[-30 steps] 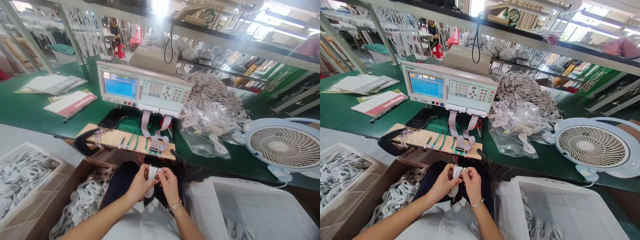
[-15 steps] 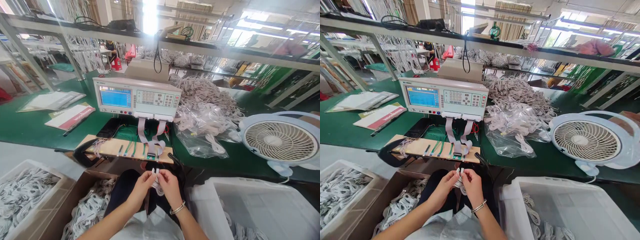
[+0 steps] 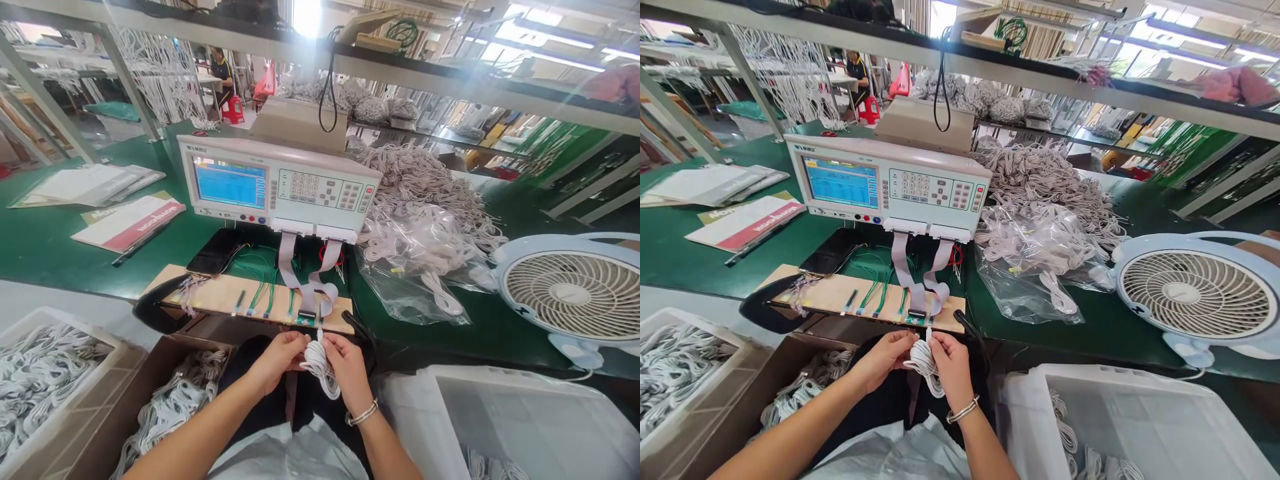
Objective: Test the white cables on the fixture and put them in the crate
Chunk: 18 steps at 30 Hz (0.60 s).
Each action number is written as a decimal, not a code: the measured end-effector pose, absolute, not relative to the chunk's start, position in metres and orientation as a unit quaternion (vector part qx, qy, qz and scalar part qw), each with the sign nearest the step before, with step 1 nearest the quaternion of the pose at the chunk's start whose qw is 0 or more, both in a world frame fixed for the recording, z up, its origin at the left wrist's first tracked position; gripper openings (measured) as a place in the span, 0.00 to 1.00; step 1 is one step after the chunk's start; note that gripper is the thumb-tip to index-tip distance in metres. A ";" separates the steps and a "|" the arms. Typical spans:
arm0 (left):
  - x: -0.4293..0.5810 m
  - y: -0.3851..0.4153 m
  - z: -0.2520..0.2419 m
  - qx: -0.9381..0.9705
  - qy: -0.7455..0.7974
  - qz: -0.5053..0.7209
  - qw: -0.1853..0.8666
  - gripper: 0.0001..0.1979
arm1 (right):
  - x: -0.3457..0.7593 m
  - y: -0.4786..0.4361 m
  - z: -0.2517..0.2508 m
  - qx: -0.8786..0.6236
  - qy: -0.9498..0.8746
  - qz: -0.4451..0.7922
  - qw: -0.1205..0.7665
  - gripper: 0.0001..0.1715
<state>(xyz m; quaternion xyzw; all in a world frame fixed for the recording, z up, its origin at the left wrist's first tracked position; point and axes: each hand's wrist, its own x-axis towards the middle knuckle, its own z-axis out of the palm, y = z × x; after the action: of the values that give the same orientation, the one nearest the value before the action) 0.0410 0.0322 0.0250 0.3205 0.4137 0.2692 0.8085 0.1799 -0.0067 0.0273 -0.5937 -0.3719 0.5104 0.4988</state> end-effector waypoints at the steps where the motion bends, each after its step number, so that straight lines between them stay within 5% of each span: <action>1: 0.039 0.032 0.026 0.324 0.411 0.268 0.808 0.14 | 0.179 -0.006 0.027 -0.586 -0.359 0.524 0.504 0.18; 8: 0.032 0.032 0.032 0.318 0.436 0.308 0.784 0.14 | 0.168 -0.004 0.020 -0.548 -0.278 0.555 0.561 0.19; 18: 0.054 0.023 0.028 0.219 0.431 0.427 0.764 0.12 | 0.180 -0.020 0.027 -0.554 -0.353 0.535 0.531 0.17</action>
<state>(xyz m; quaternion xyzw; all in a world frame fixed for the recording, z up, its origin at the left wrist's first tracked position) 0.0544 0.0231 0.0276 0.2192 0.4313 0.4269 0.7640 0.1802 -0.0199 0.0268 -0.5536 -0.3529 0.5354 0.5314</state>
